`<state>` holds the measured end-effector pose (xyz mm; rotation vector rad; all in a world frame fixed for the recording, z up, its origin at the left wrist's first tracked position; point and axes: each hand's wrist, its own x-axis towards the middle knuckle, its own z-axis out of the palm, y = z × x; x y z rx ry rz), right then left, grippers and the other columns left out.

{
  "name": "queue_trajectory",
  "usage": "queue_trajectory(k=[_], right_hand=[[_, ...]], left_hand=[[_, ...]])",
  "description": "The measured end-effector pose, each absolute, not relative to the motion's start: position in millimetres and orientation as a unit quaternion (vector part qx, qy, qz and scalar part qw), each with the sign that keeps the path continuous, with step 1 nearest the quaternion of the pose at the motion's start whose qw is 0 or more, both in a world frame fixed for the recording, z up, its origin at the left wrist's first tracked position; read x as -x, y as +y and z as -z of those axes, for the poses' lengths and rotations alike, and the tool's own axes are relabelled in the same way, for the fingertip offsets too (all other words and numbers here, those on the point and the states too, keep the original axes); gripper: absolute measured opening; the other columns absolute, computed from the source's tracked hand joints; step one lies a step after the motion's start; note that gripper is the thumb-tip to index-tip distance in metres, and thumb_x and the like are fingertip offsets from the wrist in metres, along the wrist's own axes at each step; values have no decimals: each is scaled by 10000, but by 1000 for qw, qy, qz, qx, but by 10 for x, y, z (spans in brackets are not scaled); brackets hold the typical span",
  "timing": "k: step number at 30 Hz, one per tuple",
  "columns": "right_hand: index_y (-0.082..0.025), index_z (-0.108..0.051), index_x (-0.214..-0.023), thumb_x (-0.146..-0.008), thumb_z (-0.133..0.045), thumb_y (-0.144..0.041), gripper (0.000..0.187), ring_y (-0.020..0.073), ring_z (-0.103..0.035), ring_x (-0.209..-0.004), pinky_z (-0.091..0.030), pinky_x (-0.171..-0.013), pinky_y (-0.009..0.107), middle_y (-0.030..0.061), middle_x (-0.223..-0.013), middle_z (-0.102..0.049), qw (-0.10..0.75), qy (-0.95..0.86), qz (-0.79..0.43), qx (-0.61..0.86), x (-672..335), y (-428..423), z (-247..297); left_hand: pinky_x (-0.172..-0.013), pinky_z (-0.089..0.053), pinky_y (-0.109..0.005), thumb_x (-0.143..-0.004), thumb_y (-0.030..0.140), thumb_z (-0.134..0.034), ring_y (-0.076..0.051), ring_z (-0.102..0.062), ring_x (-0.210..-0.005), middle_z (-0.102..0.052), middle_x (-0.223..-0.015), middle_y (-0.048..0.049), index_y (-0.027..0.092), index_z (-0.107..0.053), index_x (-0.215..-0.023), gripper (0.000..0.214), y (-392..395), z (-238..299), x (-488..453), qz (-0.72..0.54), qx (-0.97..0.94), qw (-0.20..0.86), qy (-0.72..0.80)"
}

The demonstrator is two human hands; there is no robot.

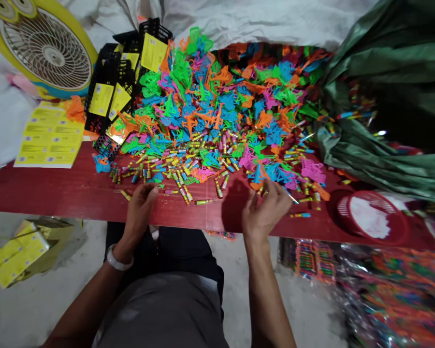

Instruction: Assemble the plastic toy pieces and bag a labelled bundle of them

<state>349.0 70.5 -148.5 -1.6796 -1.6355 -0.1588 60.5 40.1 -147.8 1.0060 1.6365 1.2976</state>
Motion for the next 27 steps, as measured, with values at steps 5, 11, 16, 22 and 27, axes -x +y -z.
queue_trajectory(k=[5, 11, 16, 22, 27], right_hand=[[-229, -698, -1170, -1005, -528, -294, 246, 259, -605, -970, -520, -858, 421, 113, -1047, -681, 326, -782, -147, 511, -2569, 682, 1658], [-207, -653, -1069, -1035, -433, -241, 225, 238, -553, -945, -453, -834, 378, 103, -1026, -655, 287, -823, -146, 468, -2097, 718, 1829], [-125, -560, -1214, -1039, -413, -369, 334, 286, -582, -915, -455, -802, 404, 155, -994, -645, 267, -778, -120, 556, -2453, 670, 1746], [-116, -625, -1072, -956, -591, -423, 330, 314, -587, -925, -408, -854, 431, 183, -974, -663, 94, -785, -69, 608, -2243, 665, 1746], [-117, -640, -999, -952, -567, -387, 283, 300, -592, -873, -429, -816, 411, 167, -907, -671, 111, -804, -63, 580, -2234, 774, 1782]], left_hand=[[-804, -508, -335, -898, 239, -600, -187, -590, -879, -615, -948, -59, 194, -684, -943, 105, 275, 1680, -512, -468, -496, 247, 688], [-896, -523, -391, -940, 265, -583, -222, -589, -1009, -594, -1056, -94, 198, -696, -1025, 156, 16, 1804, -342, -445, -520, 127, 718], [-931, -507, -395, -946, 244, -569, -223, -579, -1038, -589, -1063, -91, 198, -687, -1032, 153, -38, 1833, -210, -445, -495, 107, 739], [-904, -518, -402, -910, 208, -565, -227, -574, -1016, -580, -1060, -94, 195, -690, -1010, 160, 39, 1907, -288, -456, -491, 137, 729], [-912, -512, -403, -916, 242, -572, -231, -597, -1007, -617, -1040, -97, 197, -697, -993, 154, 41, 1829, -373, -476, -484, 175, 713]])
